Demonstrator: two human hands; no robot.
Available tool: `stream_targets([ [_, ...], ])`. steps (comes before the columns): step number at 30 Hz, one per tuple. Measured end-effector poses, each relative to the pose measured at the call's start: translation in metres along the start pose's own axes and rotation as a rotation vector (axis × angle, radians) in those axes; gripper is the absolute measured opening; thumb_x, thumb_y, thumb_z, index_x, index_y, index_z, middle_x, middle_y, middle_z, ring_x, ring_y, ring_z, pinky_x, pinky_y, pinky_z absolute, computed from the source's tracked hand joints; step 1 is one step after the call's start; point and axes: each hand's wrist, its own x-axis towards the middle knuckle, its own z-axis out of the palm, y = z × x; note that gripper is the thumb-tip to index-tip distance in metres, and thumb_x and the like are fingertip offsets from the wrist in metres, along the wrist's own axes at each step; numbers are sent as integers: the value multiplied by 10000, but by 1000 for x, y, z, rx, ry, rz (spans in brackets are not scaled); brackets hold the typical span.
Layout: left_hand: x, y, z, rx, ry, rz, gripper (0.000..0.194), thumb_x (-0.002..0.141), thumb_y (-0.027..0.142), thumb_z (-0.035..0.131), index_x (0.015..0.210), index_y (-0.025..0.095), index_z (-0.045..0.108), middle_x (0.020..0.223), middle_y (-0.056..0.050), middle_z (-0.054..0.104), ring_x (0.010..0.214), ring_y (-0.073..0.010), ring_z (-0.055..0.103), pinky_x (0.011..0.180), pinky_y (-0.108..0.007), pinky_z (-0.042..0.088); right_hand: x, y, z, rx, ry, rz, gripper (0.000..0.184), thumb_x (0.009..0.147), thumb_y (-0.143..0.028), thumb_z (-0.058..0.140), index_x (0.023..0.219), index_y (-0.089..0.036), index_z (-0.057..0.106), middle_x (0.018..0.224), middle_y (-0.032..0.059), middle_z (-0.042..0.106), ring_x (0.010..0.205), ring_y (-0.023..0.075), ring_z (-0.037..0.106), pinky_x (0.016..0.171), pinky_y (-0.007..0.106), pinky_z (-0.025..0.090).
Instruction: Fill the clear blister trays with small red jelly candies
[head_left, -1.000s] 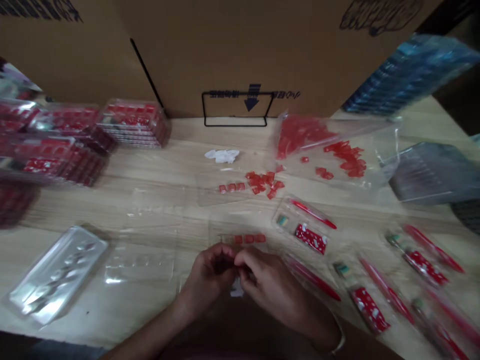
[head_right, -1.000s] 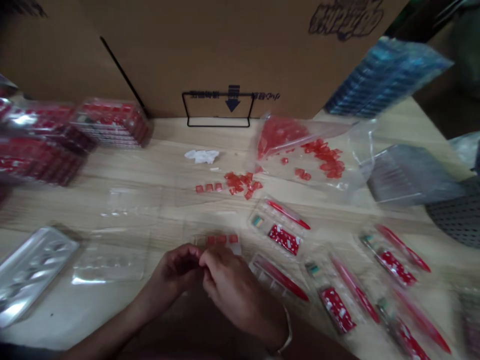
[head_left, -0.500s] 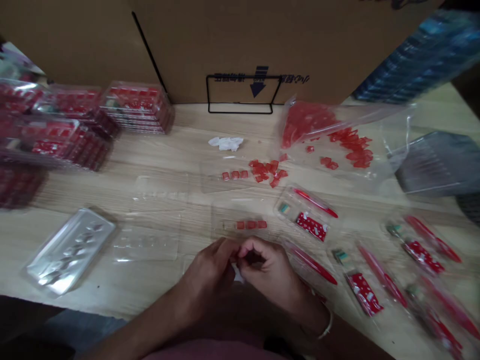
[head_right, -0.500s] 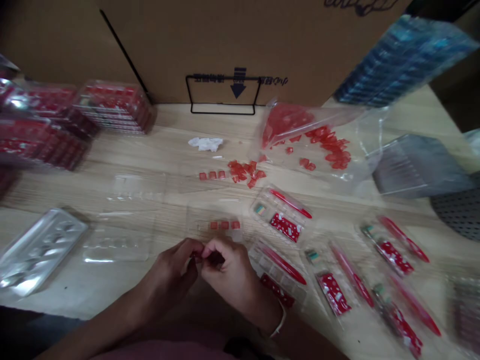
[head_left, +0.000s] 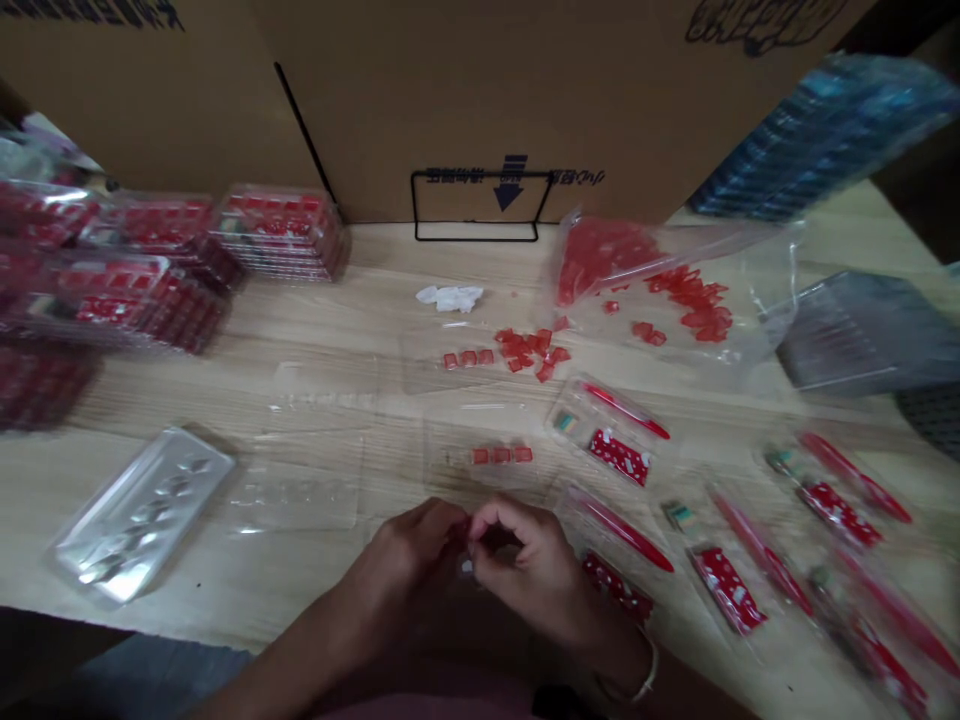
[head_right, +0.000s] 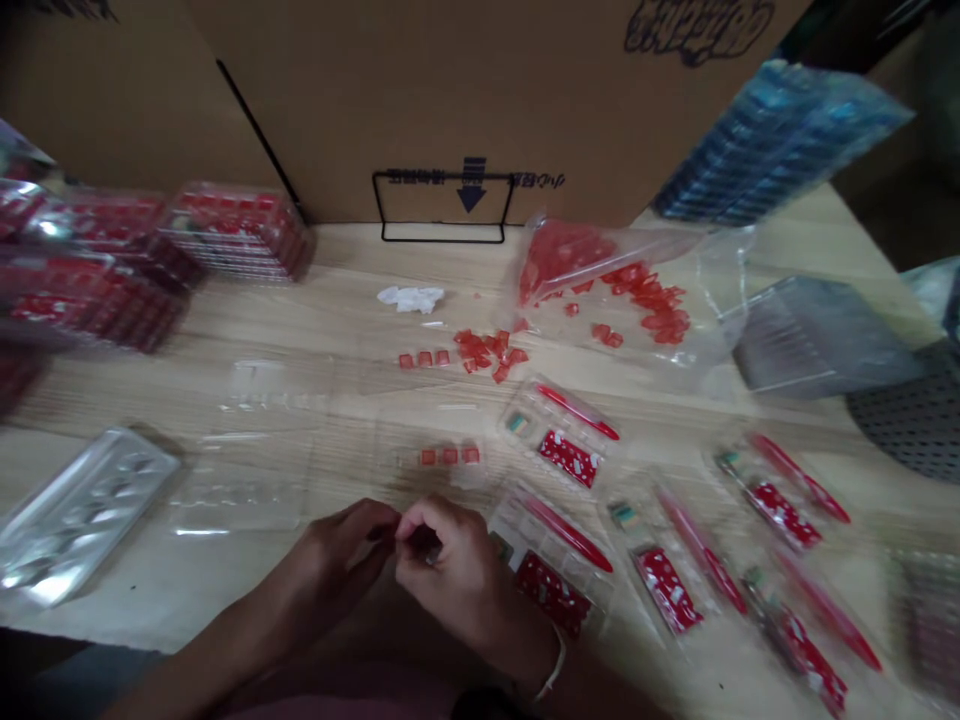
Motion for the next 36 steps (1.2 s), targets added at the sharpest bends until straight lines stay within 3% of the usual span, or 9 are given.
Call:
stream_targets([
  [5,-2,-4,6,289,57,250,252,843,39,428,969,174,599,862,-76,682,735,-176,636,649,-281,528,2,6,2,167,-32,137,18,665,-166,532,659,-183,533,573,-48,520,524,84,461,497,189,375],
  [11,4,6,1,-178,161,14,138,843,96,504,816,177,613,685,-15,684,611,-129,653,560,-202,520,1,-1,-3,314,-33,182,109,754,-259,616,813,-194,550,721,-26,561,641,98,527,572,196,441],
  [16,-2,1,3,65,365,441,246,767,18,578,936,189,628,809,-47,700,679,-133,636,623,-227,516,0,-4,-5,519,-214,236,205,735,-294,703,881,-192,601,833,4,655,787,128,625,710,234,504],
  [18,-1,-1,4,102,433,473,274,763,-1,577,958,189,610,796,-45,679,682,-131,617,618,-227,509,3,-4,-7,503,-216,212,226,737,-296,711,924,-199,628,863,11,683,799,138,646,711,245,519],
  [21,8,-2,1,81,468,360,218,802,11,538,899,199,591,748,-23,630,696,-127,606,606,-213,499,17,-6,-16,258,-178,40,189,825,-273,632,1002,-214,662,934,29,710,835,154,665,729,270,534],
  [25,27,-15,-5,226,493,247,208,821,58,491,925,202,599,840,-40,644,795,-154,623,696,-262,526,47,-4,-28,-411,-147,-395,184,892,-130,525,1004,-191,657,970,58,710,898,175,648,823,321,505],
  [27,34,-27,-7,275,459,192,243,810,64,484,971,202,601,888,-49,659,827,-164,633,726,-282,537,60,1,-30,-702,-203,-506,188,902,-105,512,1019,-176,642,975,65,708,904,181,641,850,338,488],
  [31,41,-42,-9,294,381,200,230,807,74,492,940,204,627,905,-56,678,832,-171,647,734,-286,544,67,8,-24,-972,-255,-597,227,912,-132,525,1126,-150,597,1090,86,677,967,192,618,884,343,466],
  [36,46,-36,-13,314,384,168,167,780,70,506,803,194,614,780,-31,657,709,-163,633,638,-266,524,68,-1,-19,-1047,-253,-483,115,859,-131,593,958,-153,648,929,72,665,856,204,606,764,332,476],
])
